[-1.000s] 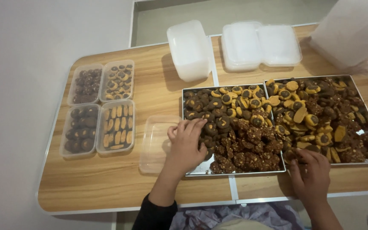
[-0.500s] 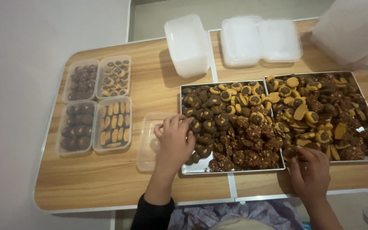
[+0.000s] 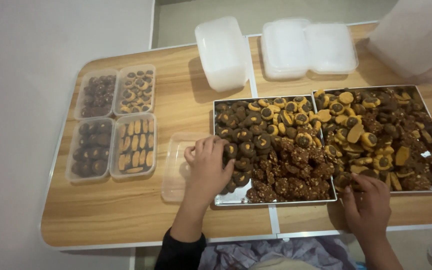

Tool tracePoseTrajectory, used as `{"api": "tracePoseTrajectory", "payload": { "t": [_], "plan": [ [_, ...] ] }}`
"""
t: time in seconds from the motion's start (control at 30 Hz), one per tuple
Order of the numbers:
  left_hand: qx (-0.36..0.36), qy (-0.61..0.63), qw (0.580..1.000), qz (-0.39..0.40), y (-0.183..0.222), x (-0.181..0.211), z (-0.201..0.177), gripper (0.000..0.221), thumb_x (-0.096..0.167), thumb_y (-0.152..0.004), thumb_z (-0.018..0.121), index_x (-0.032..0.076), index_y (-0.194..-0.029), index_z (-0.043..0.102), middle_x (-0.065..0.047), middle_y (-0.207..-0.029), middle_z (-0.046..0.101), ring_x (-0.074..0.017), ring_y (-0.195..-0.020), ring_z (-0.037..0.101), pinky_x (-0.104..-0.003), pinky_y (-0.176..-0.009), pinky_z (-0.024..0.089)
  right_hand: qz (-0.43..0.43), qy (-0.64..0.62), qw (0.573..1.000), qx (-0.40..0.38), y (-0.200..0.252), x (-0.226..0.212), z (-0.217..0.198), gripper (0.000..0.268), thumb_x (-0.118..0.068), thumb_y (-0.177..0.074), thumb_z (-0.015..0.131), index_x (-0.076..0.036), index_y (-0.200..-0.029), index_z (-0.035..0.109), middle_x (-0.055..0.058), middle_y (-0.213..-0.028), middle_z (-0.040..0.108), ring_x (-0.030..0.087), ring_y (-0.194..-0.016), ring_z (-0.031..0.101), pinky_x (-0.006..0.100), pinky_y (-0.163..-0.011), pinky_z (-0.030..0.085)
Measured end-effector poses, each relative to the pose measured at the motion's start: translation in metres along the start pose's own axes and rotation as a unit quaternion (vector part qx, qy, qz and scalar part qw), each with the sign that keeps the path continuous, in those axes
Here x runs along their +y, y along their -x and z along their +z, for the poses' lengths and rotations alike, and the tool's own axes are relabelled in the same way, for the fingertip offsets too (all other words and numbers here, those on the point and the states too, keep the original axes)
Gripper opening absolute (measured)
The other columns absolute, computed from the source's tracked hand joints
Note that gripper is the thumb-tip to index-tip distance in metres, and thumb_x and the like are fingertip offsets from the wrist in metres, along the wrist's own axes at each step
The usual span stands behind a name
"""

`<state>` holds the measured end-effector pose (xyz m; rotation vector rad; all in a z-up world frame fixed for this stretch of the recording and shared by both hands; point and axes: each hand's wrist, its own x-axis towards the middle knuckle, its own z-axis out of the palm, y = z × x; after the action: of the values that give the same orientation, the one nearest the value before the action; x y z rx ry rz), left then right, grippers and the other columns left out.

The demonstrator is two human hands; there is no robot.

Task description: Sorting and packaging various types of cookies from large metal trays into smaller plastic containers.

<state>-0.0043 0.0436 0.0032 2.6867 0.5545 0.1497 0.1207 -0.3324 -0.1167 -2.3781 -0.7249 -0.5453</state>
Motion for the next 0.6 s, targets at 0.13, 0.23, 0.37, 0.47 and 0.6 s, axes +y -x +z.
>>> {"api": "tracePoseTrajectory", "payload": {
  "t": [0.13,0.23,0.37,0.47,0.6],
  "plan": [
    [0.008,0.001,1.0,-0.004,-0.001,0.0,-0.003,0.047,0.042,-0.089,0.071,0.017,-0.128,0.058,-0.001,-0.133,0.058,-0.0231,-0.127,0.047,-0.054,-0.109,0.025,-0.016,-0.003,1.0,0.01,-0.004,-0.005,-0.001,0.031,-0.013,-0.105,0.065,-0.001,-0.133,0.067,0.019,-0.127,0.064,0.039,-0.121,0.059,0.05,-0.107,0.048],
    [0.01,0.013,1.0,-0.005,0.002,0.002,-0.01,0.045,0.043,-0.088,0.073,0.019,-0.125,0.061,0.0,-0.129,0.062,-0.0228,-0.125,0.05,-0.051,-0.107,0.025,-0.01,-0.002,1.0,0.011,-0.001,-0.003,0.001,0.033,-0.014,-0.104,0.065,-0.002,-0.135,0.067,0.017,-0.128,0.065,0.038,-0.122,0.059,0.05,-0.107,0.049],
    [0.018,0.0,1.0,0.02,0.001,-0.002,-0.002,0.047,0.038,-0.089,0.072,0.019,-0.131,0.062,0.0,-0.128,0.061,-0.0237,-0.122,0.051,-0.051,-0.105,0.024,-0.017,-0.009,1.0,0.013,0.001,-0.001,0.0,0.032,-0.012,-0.104,0.066,0.0,-0.134,0.067,0.019,-0.127,0.065,0.039,-0.121,0.059,0.05,-0.107,0.049],
    [0.009,-0.014,1.0,0.008,-0.002,-0.001,-0.005,0.048,0.04,-0.089,0.072,0.02,-0.131,0.063,0.001,-0.126,0.062,-0.0232,-0.121,0.05,-0.052,-0.105,0.025,0.01,-0.004,1.0,-0.008,-0.001,-0.002,0.0,0.036,-0.014,-0.103,0.065,-0.003,-0.137,0.066,0.017,-0.13,0.065,0.038,-0.124,0.058,0.051,-0.103,0.049],
    [-0.025,0.004,0.998,-0.062,-0.007,0.0,-0.016,0.05,0.046,-0.091,0.066,0.024,-0.135,0.059,0.002,-0.138,0.058,-0.0219,-0.132,0.046,-0.063,-0.114,0.018,-0.026,-0.006,1.0,0.013,-0.002,-0.003,-0.001,0.031,-0.014,-0.106,0.065,0.0,-0.133,0.067,0.019,-0.128,0.065,0.039,-0.122,0.06,0.051,-0.106,0.05]
  ]
}}
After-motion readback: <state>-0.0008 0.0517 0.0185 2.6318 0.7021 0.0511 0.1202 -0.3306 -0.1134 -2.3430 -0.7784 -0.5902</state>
